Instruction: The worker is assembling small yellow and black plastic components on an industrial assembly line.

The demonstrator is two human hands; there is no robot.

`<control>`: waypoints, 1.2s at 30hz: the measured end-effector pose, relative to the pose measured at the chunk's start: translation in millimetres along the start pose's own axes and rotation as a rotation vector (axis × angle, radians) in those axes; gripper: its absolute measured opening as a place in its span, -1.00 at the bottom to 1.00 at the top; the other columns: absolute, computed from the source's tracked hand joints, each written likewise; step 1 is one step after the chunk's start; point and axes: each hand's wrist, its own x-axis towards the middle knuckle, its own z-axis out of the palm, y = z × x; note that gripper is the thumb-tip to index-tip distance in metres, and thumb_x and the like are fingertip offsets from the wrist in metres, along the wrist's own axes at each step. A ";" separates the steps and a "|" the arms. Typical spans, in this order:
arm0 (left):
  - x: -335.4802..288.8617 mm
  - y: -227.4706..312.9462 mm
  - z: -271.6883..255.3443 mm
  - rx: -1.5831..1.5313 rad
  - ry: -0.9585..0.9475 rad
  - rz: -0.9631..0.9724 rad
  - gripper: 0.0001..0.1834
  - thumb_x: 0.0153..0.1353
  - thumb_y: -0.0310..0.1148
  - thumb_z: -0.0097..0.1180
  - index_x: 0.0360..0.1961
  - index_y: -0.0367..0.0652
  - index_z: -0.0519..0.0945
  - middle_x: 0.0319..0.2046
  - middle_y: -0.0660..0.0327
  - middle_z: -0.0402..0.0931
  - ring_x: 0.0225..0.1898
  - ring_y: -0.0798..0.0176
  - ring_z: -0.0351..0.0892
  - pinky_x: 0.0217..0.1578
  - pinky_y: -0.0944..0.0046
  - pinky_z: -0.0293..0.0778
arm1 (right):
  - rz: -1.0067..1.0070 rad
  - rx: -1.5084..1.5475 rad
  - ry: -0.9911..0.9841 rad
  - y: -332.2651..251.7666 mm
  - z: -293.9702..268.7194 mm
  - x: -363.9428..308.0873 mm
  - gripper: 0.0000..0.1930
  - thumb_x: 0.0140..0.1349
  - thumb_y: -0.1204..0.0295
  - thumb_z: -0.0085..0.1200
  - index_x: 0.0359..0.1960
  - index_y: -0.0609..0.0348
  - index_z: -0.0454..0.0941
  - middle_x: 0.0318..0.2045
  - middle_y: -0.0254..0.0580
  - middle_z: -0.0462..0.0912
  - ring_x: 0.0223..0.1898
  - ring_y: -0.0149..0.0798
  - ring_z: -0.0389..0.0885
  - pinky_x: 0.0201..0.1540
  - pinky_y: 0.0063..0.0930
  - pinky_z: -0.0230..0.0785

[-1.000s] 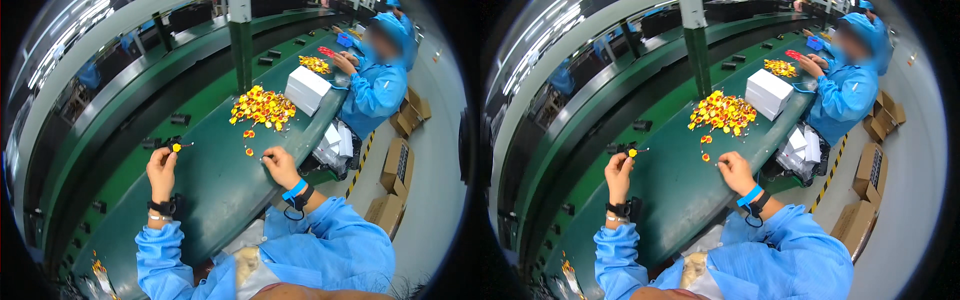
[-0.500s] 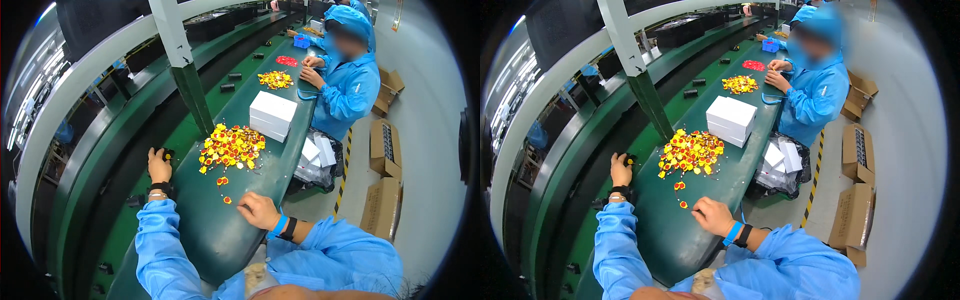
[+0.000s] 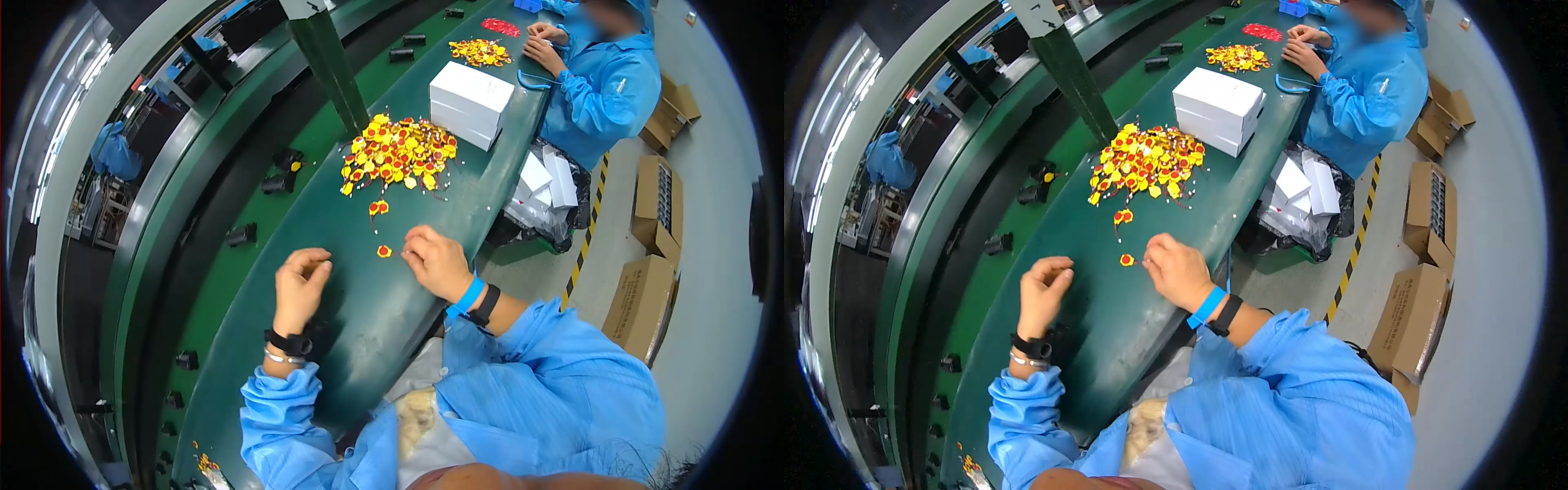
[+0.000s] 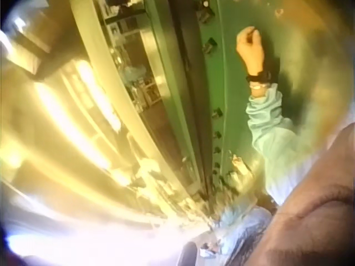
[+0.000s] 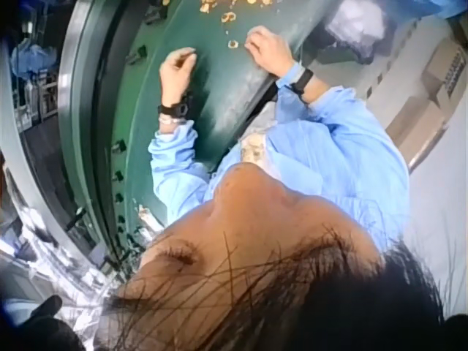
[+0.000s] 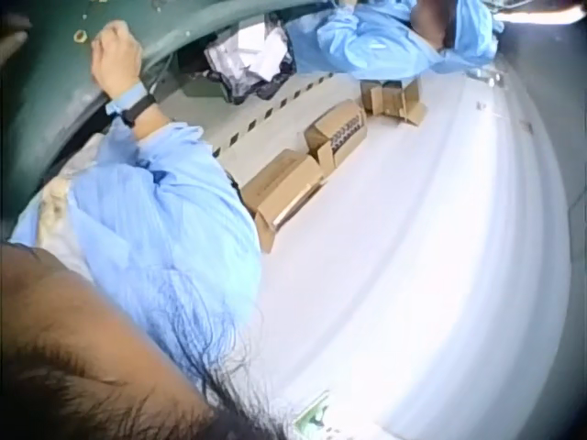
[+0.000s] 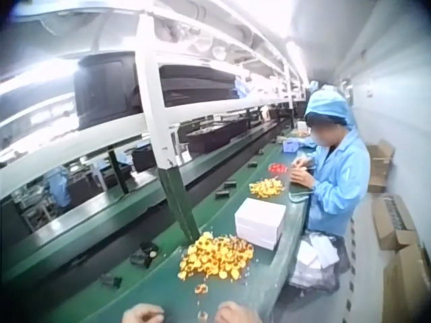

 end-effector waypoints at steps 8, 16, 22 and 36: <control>-82.2 30.9 52.0 -0.535 -0.013 -0.359 -0.72 0.21 -0.38 0.12 -0.13 -0.35 0.51 -0.31 0.13 0.59 -0.42 0.37 0.58 -0.43 0.48 0.50 | 0.054 0.320 0.046 -1.7 -0.3 -10.5 -0.94 0.07 0.48 0.15 -0.44 0.17 0.57 -0.49 -0.21 0.54 -0.55 -0.26 0.52 -0.49 -0.44 0.34; -110.9 30.8 55.6 -0.880 0.128 -0.369 -0.74 0.20 -0.41 0.13 -0.13 -0.35 0.52 -0.35 0.10 0.60 -0.48 0.35 0.59 -0.52 0.50 0.52 | -0.021 0.586 -0.161 -57.0 -6.4 -39.9 -0.96 0.08 0.59 0.15 -0.42 0.26 0.57 -0.50 -0.32 0.51 -0.57 -0.55 0.41 -0.54 -0.68 0.22; -131.0 35.4 48.0 -0.863 0.171 -0.263 -0.86 0.16 -0.48 0.16 -0.28 -0.32 0.56 -0.44 0.14 0.60 -0.50 0.41 0.57 -0.55 0.51 0.47 | 0.309 0.952 -0.514 -73.8 -8.4 -48.0 -0.87 0.20 0.43 0.10 -0.34 0.27 0.56 -0.49 -0.32 0.56 -0.56 -0.55 0.44 -0.50 -0.68 0.30; -155.8 44.1 48.3 -0.732 0.217 -0.213 -0.84 0.14 -0.51 0.17 -0.24 -0.31 0.56 -0.40 0.20 0.59 -0.46 0.45 0.54 -0.50 0.52 0.45 | 0.843 1.506 -0.854 -78.3 -1.5 -50.1 -0.88 0.24 0.40 0.05 -0.37 0.18 0.47 -0.48 -0.33 0.52 -0.55 -0.56 0.38 -0.57 -0.73 0.16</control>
